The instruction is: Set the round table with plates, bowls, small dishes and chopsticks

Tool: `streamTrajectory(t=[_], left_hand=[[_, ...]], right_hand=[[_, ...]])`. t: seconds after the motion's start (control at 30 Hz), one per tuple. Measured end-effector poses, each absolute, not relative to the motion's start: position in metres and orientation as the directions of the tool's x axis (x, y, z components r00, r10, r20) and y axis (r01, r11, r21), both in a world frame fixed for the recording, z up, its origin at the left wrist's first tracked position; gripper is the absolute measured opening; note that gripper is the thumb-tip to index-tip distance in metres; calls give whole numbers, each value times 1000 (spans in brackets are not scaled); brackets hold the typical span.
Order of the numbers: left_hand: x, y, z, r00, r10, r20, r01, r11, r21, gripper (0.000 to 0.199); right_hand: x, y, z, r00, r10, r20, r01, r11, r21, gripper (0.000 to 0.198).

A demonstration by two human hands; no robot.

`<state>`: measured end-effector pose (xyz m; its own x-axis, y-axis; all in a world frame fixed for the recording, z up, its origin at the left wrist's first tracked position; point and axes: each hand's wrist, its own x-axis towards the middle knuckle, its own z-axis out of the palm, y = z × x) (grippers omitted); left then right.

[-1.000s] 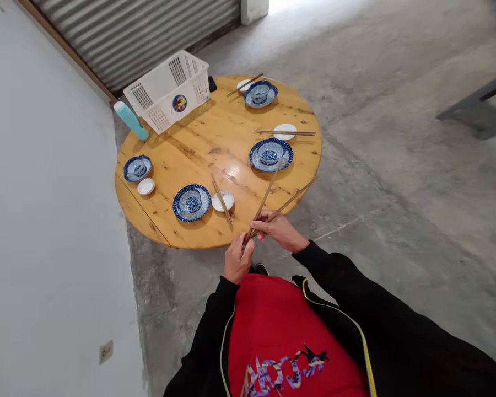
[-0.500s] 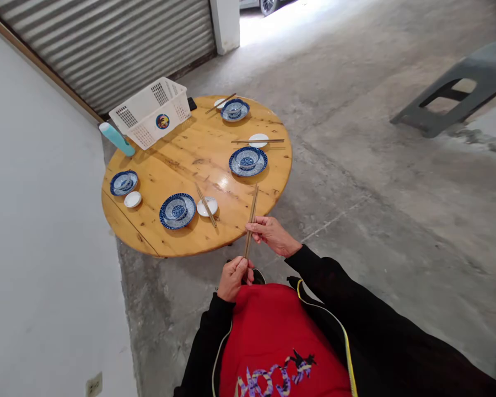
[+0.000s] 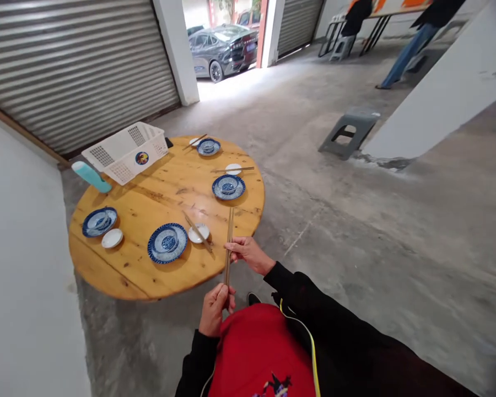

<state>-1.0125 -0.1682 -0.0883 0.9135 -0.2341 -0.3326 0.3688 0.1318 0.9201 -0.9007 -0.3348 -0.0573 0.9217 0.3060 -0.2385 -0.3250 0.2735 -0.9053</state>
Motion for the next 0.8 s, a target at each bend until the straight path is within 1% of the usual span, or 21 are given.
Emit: streamTrajectory(t=[0.07,0.2,0.47,0.57,0.7,0.8], left_hand=[[-1017,-145,-87,904,-242,-352,386,109,916,56],[-1028,-95,-86,894,-236,-381,412,102,905,60],[-1057,-4,-89,907,-132,-400,416,132,900,59],[-1065,16,-91,915,-85,-394,403,179,897,57],[-1065,29,-97,909,-54,-413,412,253,875,56],[-1057,33,-102,910,-38,-413,407,268,873,57]], right_hand=[[-908,-309,-60,929,273,-249,-325,280,-904,44],[-920,-257,-62,924,269,-271,-343,270,-900,44],[-929,-160,-59,927,285,-243,-320,266,-909,42],[-930,-132,-58,920,304,-247,-324,235,-916,41],[-925,-110,-59,905,320,-281,-354,197,-914,37],[-916,-103,-62,893,323,-315,-382,173,-908,33]])
